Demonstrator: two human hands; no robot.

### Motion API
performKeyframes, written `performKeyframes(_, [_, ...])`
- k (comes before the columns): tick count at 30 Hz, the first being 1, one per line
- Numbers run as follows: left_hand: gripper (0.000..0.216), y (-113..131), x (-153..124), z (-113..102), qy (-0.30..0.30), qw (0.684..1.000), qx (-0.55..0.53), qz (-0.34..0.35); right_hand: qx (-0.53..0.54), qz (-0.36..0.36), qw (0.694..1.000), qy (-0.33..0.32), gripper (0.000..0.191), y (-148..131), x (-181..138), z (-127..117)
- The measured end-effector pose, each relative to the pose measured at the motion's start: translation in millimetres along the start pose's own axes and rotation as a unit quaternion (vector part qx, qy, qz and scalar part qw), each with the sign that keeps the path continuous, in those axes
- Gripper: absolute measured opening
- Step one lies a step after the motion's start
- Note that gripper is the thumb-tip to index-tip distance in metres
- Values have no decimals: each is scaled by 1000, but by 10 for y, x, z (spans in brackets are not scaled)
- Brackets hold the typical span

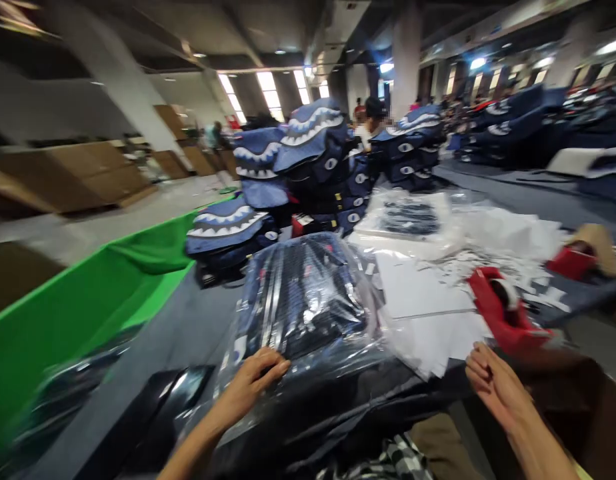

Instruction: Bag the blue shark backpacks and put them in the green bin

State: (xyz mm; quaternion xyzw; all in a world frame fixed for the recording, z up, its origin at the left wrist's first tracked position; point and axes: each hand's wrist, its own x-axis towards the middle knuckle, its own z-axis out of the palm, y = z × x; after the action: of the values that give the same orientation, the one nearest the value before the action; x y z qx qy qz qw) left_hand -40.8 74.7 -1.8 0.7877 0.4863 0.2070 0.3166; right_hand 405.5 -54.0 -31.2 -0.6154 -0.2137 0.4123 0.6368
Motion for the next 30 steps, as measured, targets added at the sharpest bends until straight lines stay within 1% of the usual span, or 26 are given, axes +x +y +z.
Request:
performKeyframes(1, [52,32,-12,-2,8,1000,-5,3,-12,16,998,-60,62,-8,-67,195])
performKeyframes(2, [49,54,-18,-4,15,1000,-6,3,-42,17,991,-127,60,-53,-129,380])
performKeyframes(3, [47,65,-18,-5,20,1000,-6,2,-88,-1,976,-198,57,-128,-175,559])
performKeyframes(4, [44,64,-13,-6,20,1000,-5,0,-146,-39,951,-270,53,-224,-199,734])
performKeyframes(5, [42,55,-7,-6,18,1000,-3,-4,-213,-91,909,-345,50,-327,-201,913])
performKeyframes(6, [40,44,-3,-4,15,1000,0,-8,-277,-149,852,-418,46,-424,-182,1099])
performKeyframes(7, [37,34,-1,0,12,1000,4,-13,-329,-206,786,-480,43,-504,-149,1290])
performKeyframes(8, [35,26,-1,7,12,1000,7,-18,-368,-257,721,-528,41,-559,-103,1483])
performKeyframes(9, [33,23,-4,16,12,1000,9,-23,-397,-301,664,-558,39,-587,-50,1670])
performKeyframes(10, [32,22,-7,26,12,1000,10,-25,-423,-335,616,-573,36,-588,7,1844])
performKeyframes(11, [32,22,-12,36,12,1000,9,-26,-447,-362,581,-577,32,-569,66,1997])
performKeyframes(13, [32,23,-21,48,12,1000,9,-23,-494,-391,522,-575,22,-505,171,2231])
performKeyframes(15, [33,17,-28,49,8,1000,17,-15,-539,-399,479,-566,13,-463,240,2379])
performKeyframes(16, [34,12,-30,44,5,1000,24,-11,-559,-392,466,-563,12,-463,259,2431])
performKeyframes(18, [36,-2,-29,27,-8,999,39,-4,-589,-360,459,-560,12,-501,280,2516])
performKeyframes(20, [36,-13,-22,7,-30,998,52,-1,-601,-323,461,-568,15,-550,305,2594])
performKeyframes(22, [35,-18,-13,-4,-52,997,62,-3,-604,-296,472,-570,20,-566,351,2665])
performKeyframes(25, [31,-11,-14,7,-58,995,79,-13,-605,-282,503,-549,30,-515,434,2699])
performKeyframes(27, [30,1,-24,27,-50,994,97,-19,-606,-298,530,-513,31,-457,459,2622])
performKeyframes(29, [31,15,-34,45,-40,993,113,-23,-616,-327,564,-442,24,-398,430,2447])
performKeyframes(30, [32,22,-36,50,-36,992,118,-25,-614,-357,584,-392,25,-365,394,2329])
